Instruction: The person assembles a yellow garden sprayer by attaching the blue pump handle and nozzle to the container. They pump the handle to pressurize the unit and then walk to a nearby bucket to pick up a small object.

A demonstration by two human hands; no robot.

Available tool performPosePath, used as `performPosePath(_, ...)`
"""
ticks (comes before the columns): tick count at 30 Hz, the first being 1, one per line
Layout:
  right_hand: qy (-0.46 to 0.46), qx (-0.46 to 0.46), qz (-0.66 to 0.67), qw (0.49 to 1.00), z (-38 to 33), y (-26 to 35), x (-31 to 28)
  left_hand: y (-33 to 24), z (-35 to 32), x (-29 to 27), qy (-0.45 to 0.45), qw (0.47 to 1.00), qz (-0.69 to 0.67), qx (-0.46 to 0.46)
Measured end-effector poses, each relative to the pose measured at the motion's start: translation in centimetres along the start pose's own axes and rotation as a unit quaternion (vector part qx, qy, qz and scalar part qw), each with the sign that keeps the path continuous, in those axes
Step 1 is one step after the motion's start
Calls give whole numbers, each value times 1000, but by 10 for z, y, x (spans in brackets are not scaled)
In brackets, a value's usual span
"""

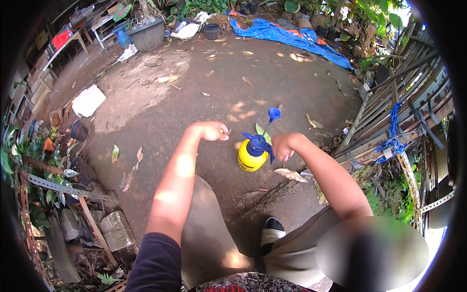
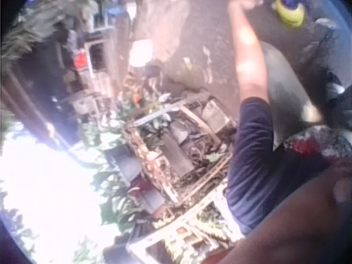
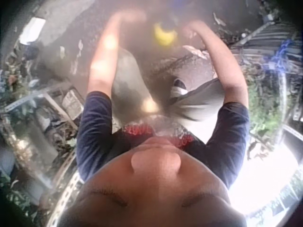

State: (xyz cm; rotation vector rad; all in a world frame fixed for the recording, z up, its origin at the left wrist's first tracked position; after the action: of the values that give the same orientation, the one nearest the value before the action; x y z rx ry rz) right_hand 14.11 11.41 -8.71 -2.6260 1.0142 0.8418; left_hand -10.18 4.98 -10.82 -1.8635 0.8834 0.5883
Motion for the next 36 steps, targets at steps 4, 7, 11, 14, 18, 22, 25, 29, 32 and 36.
performPosePath(4, -382, 13, -158, 910, -28, 15, -66, 2, -12, -5, 1, 1000, 21, -6)
performPosePath(7, 157, -101, 171, 967, -15, 35, 36, -20, -17, -5, 10, 1000, 27, -3)
performPosePath(11, 188, -181, 266, 928, -47, 83, 37, -7, -22, -7, 3, 1000, 23, -3)
performPosePath(14, 7, 99, -173, 980, -42, 31, -10, 11, -20, -10, -14, 1000, 15, -14)
performPosePath(18, -481, 15, -128, 867, -18, -6, -48, -11, -20, -10, -13, 1000, 24, 2)
performPosePath(22, -432, -127, -114, 886, -32, 30, -47, -29, -40, -5, 27, 998, 58, -21)
performPosePath(25, -385, -68, -132, 911, -21, 36, -39, -34, -39, 17, 73, 995, 52, -38)
performPosePath(29, -347, -4, -40, 937, -30, 51, -35, -26, -27, 45, 110, 975, 169, -92)
performPosePath(32, -350, 17, 33, 936, -28, 55, -28, -19, -10, 56, 116, 982, 118, -93)
performPosePath(36, -347, 30, 38, 937, -15, 40, -24, -16, -10, 82, 145, 967, 105, -181)
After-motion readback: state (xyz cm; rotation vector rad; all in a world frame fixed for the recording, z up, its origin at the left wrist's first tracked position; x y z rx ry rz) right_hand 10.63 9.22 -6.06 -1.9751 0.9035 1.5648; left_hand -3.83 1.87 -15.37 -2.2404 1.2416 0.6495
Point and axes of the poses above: each hand's wrist, its own z-axis towards the middle knuckle, its own x-axis out of the palm, y = z × x, the point moved 10 cm from there along z, towards the middle knuckle, and after that the axes turned 7 degrees about -y, right-handed, at the moved point
